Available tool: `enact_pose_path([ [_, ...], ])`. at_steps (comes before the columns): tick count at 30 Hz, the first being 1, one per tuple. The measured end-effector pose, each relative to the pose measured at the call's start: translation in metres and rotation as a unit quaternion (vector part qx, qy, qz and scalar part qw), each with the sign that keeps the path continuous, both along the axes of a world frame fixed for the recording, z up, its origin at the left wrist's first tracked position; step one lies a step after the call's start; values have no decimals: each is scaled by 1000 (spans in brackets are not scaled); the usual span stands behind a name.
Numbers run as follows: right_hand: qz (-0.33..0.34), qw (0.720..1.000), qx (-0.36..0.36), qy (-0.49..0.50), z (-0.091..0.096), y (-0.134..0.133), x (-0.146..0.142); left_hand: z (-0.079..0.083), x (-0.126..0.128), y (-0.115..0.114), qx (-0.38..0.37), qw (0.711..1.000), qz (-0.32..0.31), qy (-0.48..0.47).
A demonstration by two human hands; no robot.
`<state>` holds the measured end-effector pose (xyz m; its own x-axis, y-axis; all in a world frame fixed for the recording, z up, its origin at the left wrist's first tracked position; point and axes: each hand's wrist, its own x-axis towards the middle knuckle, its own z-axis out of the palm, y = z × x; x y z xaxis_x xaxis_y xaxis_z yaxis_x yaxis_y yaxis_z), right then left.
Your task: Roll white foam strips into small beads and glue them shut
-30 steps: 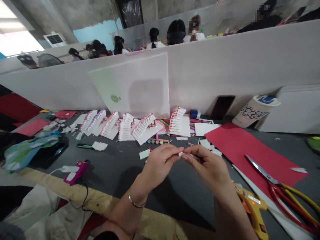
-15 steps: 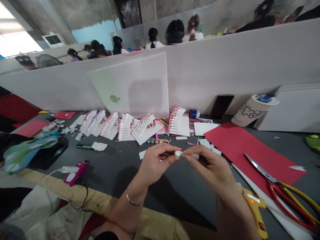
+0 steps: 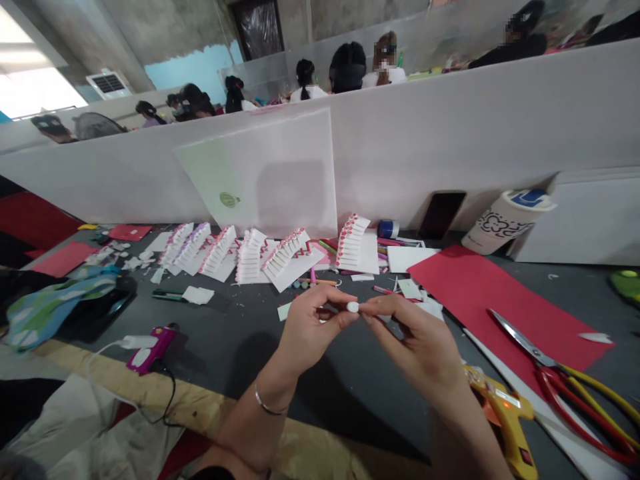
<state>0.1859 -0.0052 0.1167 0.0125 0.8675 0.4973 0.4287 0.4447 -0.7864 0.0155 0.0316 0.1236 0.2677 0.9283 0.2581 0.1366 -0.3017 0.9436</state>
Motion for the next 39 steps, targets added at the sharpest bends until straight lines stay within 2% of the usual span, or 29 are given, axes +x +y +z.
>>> enact_pose_path([
  [7, 3, 999, -32, 0, -1, 1, 0, 1, 0, -1, 51, 998, -10, 28],
  [11, -10, 998, -62, 13, -9, 5, -1, 2, 0, -3, 87, 992, -6, 92],
  [13, -24, 997, -72, 12, -13, 6, 0, 4, -1, -4, 101, 987, -29, 121],
  [16, -25, 997, -68, 2, -14, 7, 2, 6, -4, -4, 122, 980, -49, 150],
  [19, -6, 998, -63, -11, -13, 5, 3, 6, -5, -4, 153, 974, -43, 164],
  [23, -17, 998, -62, -9, -12, 5, 1, 4, -3, -3, 193, 969, -32, 149],
  [29, -56, 995, -82, 30, -11, 6, 1, 4, -2, -1, 182, 975, 3, 129],
  [32, -42, 995, -88, 33, -10, 5, 2, 5, -2, 0, 170, 978, 8, 121],
  [39, -10, 998, -41, 52, -10, 5, 5, 3, 0, -1, 127, 986, 15, 104],
])
